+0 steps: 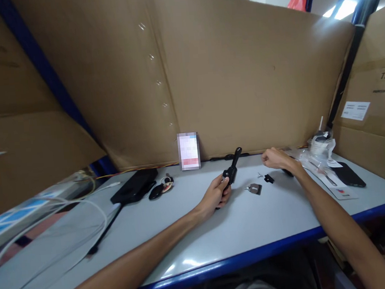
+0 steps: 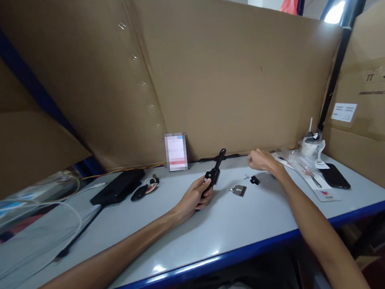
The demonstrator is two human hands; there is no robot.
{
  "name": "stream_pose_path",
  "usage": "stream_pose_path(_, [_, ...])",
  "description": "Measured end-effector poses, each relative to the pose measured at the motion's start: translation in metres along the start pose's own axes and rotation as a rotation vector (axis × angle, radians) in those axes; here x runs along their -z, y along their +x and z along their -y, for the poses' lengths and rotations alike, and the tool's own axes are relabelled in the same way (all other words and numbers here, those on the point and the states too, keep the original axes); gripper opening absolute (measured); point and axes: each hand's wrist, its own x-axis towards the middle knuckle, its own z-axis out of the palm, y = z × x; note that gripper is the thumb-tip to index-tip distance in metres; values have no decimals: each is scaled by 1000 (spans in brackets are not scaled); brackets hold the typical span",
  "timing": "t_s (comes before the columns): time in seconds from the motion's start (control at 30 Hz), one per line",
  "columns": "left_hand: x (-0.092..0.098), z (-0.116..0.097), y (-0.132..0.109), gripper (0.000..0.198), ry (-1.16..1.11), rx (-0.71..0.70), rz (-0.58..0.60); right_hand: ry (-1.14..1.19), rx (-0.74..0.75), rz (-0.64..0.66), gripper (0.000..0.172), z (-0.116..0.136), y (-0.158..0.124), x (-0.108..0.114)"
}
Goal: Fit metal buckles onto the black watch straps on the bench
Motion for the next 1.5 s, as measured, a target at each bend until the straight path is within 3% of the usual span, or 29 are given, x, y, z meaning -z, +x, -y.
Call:
stream_pose_path(0.13, [0,0,0,37,1,-2,6,9,39,-41,22,-1,4,-6])
stream_pose_path(0.33, [0,1,1,36,31,5,2,76,75,115,18,-5,11,-19])
stream_pose_path(0.47, [1,3,2,36,29,-2,16,84,82,207,30,-4,15,-32])
stream_pose_path(0.7, [2,3,3,34,15,-4,34,148,112,235,4,4,23,-47])
stream_pose_path(0.87, [1,2,2,34,-2,-5,43,123,67,281,15,10,19,-38])
stream_pose_path(1.1, [1,-4,5,18,46,148,37,474,153,58,19,46,-1,-1])
stream_pose_path(1.23, [2,-8,6,16,102,235,65,640,184,-112,12,82,-7,-5])
stream_pose_path(1.37, [2,-10,5,16,140,228,105,518,233,-198,8,101,-10,-19])
stream_pose_path(1.5, [2,-10,6,18,142,227,109,349,245,-252,9,103,-11,-24])
